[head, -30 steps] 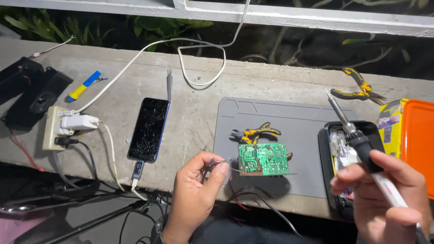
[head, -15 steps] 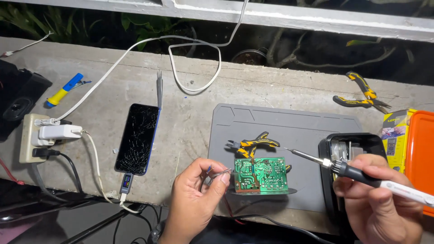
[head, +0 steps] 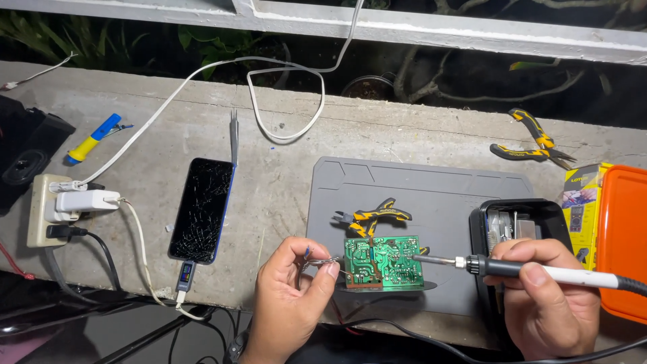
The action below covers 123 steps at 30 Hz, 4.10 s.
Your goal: Soldering wires onto a printed circuit board at a repair bench.
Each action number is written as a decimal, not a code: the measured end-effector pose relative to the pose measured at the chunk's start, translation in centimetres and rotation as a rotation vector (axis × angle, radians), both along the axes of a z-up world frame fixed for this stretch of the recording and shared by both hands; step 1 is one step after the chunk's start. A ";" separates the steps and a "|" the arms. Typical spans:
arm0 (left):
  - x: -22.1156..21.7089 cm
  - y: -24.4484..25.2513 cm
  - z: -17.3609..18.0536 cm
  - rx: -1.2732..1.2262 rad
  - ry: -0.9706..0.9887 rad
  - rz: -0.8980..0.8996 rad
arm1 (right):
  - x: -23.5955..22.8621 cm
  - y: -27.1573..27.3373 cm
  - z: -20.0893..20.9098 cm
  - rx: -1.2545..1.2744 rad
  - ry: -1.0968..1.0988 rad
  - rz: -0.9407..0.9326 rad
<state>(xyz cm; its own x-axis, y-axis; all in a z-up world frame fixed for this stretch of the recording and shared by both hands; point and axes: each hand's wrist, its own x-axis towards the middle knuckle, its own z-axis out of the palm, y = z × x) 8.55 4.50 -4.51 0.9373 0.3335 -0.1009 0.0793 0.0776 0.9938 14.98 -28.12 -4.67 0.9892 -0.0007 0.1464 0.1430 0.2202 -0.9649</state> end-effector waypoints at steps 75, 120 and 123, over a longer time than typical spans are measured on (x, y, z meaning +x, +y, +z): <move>-0.2 -1.8 -5.7 -0.145 -0.275 0.146 | 3.8 2.7 -0.2 -0.186 0.070 0.187; -0.3 -1.7 -5.7 -0.103 -0.274 0.152 | 3.8 2.3 -1.0 -0.297 0.098 0.183; -0.3 -1.8 -5.8 -0.117 -0.268 0.162 | 3.9 2.3 -1.0 -0.297 0.102 0.173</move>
<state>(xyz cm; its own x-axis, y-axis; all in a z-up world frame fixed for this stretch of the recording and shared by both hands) 8.25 2.69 -10.29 0.8717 0.4807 0.0953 -0.2060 0.1828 0.9613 18.83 -25.84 -5.69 0.9805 0.1959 0.0159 0.0281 -0.0597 -0.9978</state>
